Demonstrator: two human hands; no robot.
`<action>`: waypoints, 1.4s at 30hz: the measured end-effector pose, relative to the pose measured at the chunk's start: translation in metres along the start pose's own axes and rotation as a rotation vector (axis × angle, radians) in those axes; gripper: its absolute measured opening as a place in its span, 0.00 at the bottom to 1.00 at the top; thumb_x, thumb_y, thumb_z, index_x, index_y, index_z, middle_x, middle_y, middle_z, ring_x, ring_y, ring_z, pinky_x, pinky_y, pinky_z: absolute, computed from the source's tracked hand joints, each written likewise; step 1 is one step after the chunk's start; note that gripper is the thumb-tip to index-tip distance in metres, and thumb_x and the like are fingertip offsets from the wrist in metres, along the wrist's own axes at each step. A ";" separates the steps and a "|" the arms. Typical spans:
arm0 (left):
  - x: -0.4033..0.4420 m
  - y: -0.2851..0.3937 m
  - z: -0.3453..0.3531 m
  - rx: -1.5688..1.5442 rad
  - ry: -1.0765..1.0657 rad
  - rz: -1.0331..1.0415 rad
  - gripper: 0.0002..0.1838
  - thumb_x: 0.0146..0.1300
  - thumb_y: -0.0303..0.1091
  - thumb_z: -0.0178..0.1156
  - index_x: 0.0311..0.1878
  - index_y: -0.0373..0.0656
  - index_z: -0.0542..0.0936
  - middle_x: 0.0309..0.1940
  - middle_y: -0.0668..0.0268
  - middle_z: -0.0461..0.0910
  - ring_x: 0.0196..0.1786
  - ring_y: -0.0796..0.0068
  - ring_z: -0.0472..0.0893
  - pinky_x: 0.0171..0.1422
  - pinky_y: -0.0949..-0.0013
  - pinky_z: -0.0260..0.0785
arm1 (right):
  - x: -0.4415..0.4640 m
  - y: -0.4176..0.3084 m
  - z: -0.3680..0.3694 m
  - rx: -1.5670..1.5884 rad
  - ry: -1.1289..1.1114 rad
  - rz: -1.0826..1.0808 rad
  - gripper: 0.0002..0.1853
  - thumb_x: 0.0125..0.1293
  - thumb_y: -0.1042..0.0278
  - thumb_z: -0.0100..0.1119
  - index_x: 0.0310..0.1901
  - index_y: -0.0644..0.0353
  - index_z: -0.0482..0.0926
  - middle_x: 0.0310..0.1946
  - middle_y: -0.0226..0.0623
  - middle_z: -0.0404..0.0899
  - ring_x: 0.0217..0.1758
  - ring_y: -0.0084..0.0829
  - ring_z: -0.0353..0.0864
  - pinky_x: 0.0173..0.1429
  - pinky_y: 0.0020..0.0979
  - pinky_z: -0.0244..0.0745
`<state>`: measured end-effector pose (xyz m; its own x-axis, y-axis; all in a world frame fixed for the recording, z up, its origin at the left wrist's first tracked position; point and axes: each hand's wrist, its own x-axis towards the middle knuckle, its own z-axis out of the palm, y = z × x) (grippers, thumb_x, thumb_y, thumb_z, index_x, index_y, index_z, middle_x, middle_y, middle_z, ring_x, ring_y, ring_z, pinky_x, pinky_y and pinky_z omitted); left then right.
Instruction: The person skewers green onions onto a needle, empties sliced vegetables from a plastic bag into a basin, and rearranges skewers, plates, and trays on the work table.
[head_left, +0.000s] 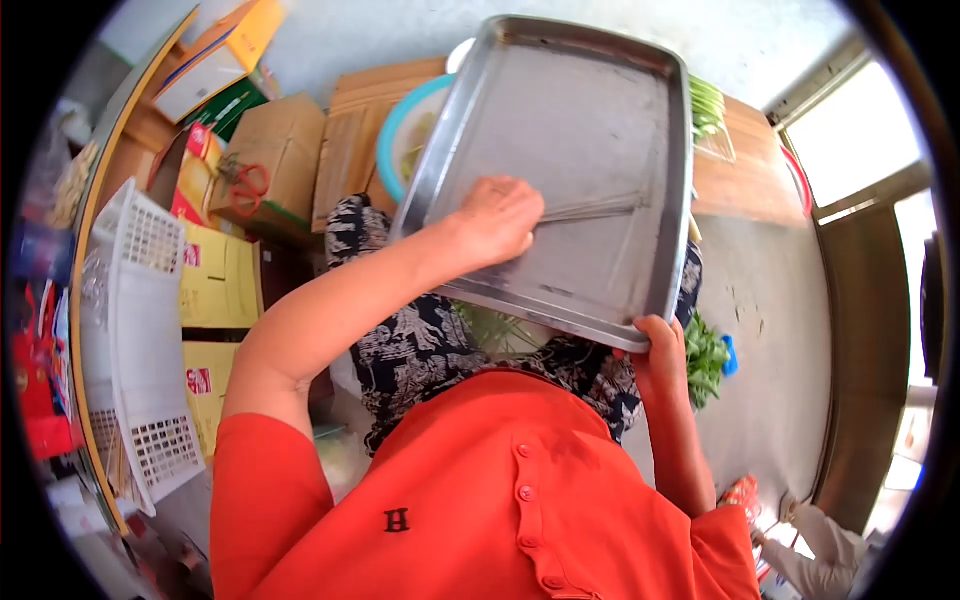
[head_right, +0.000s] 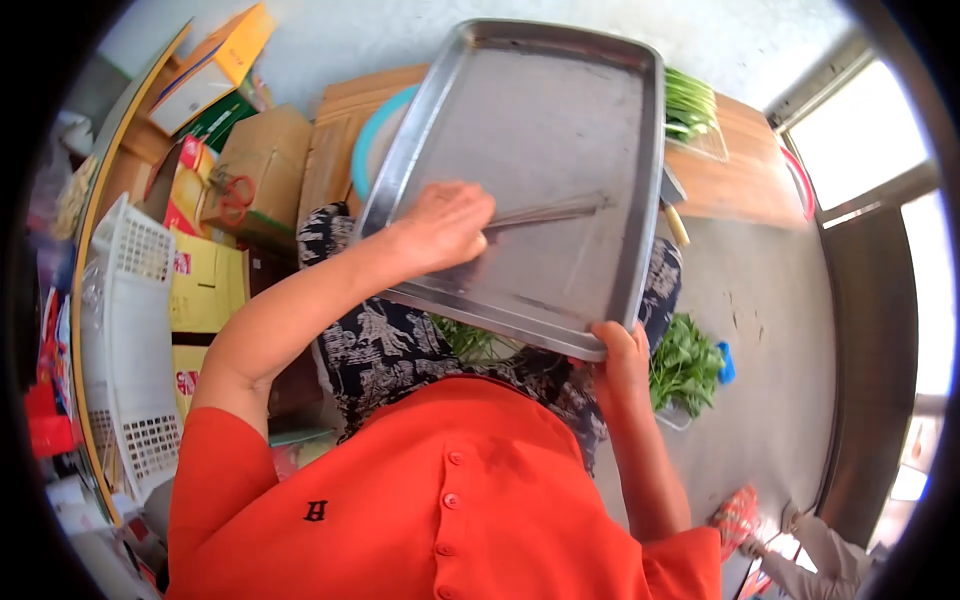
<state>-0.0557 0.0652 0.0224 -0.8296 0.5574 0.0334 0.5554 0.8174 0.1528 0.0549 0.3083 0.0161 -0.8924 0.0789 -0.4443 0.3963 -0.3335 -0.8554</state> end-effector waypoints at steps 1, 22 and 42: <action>0.000 0.003 -0.003 -0.007 -0.028 -0.038 0.07 0.45 0.28 0.57 0.28 0.35 0.75 0.32 0.49 0.79 0.39 0.51 0.79 0.45 0.55 0.72 | 0.001 0.002 -0.002 0.001 -0.008 -0.002 0.07 0.54 0.76 0.47 0.34 0.69 0.70 0.23 0.41 0.74 0.20 0.34 0.74 0.24 0.33 0.69; -0.006 0.008 -0.049 -0.087 0.094 -0.063 0.05 0.62 0.27 0.49 0.37 0.36 0.66 0.34 0.49 0.75 0.39 0.46 0.77 0.41 0.52 0.68 | 0.015 0.007 -0.003 0.091 -0.005 0.043 0.09 0.54 0.74 0.45 0.31 0.74 0.71 0.22 0.45 0.73 0.21 0.36 0.74 0.29 0.34 0.70; -0.067 -0.292 0.020 -0.349 0.411 -0.926 0.13 0.62 0.39 0.53 0.40 0.38 0.77 0.33 0.48 0.79 0.41 0.48 0.79 0.44 0.53 0.69 | 0.009 0.003 -0.024 0.073 0.156 -0.014 0.09 0.51 0.76 0.47 0.35 0.69 0.69 0.26 0.43 0.73 0.23 0.38 0.74 0.25 0.37 0.70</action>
<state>-0.1611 -0.2086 -0.0441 -0.9116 -0.4032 0.0797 -0.2932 0.7739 0.5613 0.0535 0.3307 0.0031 -0.8513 0.2273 -0.4729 0.3619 -0.3982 -0.8429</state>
